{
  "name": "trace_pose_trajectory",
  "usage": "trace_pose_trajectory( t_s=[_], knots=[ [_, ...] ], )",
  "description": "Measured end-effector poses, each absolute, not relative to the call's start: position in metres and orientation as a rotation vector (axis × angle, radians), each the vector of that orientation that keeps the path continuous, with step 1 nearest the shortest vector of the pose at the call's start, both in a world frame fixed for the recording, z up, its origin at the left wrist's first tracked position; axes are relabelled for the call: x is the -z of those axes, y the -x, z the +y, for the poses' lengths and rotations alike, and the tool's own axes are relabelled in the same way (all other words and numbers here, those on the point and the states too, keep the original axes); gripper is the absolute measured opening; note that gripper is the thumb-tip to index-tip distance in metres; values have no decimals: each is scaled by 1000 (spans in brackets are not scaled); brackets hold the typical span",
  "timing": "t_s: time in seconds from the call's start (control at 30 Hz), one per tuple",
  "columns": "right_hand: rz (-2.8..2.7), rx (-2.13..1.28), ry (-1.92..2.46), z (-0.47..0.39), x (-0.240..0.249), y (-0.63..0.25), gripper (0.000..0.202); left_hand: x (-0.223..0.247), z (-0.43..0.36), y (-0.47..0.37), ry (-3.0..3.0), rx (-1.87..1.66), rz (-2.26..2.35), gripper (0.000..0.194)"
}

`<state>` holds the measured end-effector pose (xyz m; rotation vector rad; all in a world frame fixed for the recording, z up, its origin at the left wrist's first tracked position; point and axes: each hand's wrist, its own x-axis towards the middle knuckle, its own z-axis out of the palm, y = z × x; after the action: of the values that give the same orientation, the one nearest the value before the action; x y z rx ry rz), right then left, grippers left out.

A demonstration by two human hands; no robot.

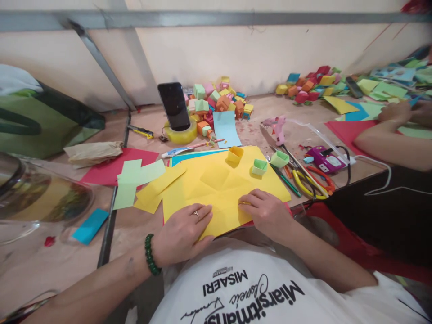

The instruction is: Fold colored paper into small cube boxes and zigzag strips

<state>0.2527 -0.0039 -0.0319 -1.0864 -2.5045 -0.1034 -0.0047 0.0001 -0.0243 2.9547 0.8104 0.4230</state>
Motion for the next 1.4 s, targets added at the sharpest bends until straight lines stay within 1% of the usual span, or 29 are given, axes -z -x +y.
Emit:
trace_pose_trajectory(
  t_s=[0.1,0.17,0.27,0.43,0.5,0.6,0.73,0.83,0.93,1.0,1.1,1.23,1.3,1.4],
  knots=[
    [-2448,212,993,-3,23,-236,25,22,0,1,-2977,-390,817,33],
    [-2504,180,922,-2,26,-226,22,22,-1,-1,-3005,-399,828,32],
    [-2599,36,962,0,41,-224,16,25,-2,-3,-3066,-425,840,28],
    [-2537,-1,1146,1,51,-256,20,29,-2,-9,-3203,-397,856,19],
    [-2475,33,1167,1,46,-266,23,29,-1,-17,-3284,-295,926,17],
    [-2384,131,1171,0,41,-271,32,25,0,-32,-3401,-172,984,28],
    [-2315,293,1173,2,39,-273,40,14,3,-40,-3455,-164,929,21],
    [-2300,394,1126,8,35,-277,39,7,11,-31,-3412,-192,871,22],
    [-2316,405,978,13,30,-275,31,8,23,-14,-3408,-282,799,24],
    [-2333,357,833,13,30,-267,26,11,30,-4,-3402,-349,787,24],
    [-2401,238,708,10,34,-253,23,14,29,3,-3326,-303,852,25],
    [-2531,-76,779,5,42,-245,22,15,10,2,-3177,-270,837,26],
    [-2539,-275,835,6,41,-247,21,17,1,3,-3146,-343,796,28],
    [-2469,-529,891,11,34,-250,15,23,-3,7,-3081,-479,750,26]
  ],
)
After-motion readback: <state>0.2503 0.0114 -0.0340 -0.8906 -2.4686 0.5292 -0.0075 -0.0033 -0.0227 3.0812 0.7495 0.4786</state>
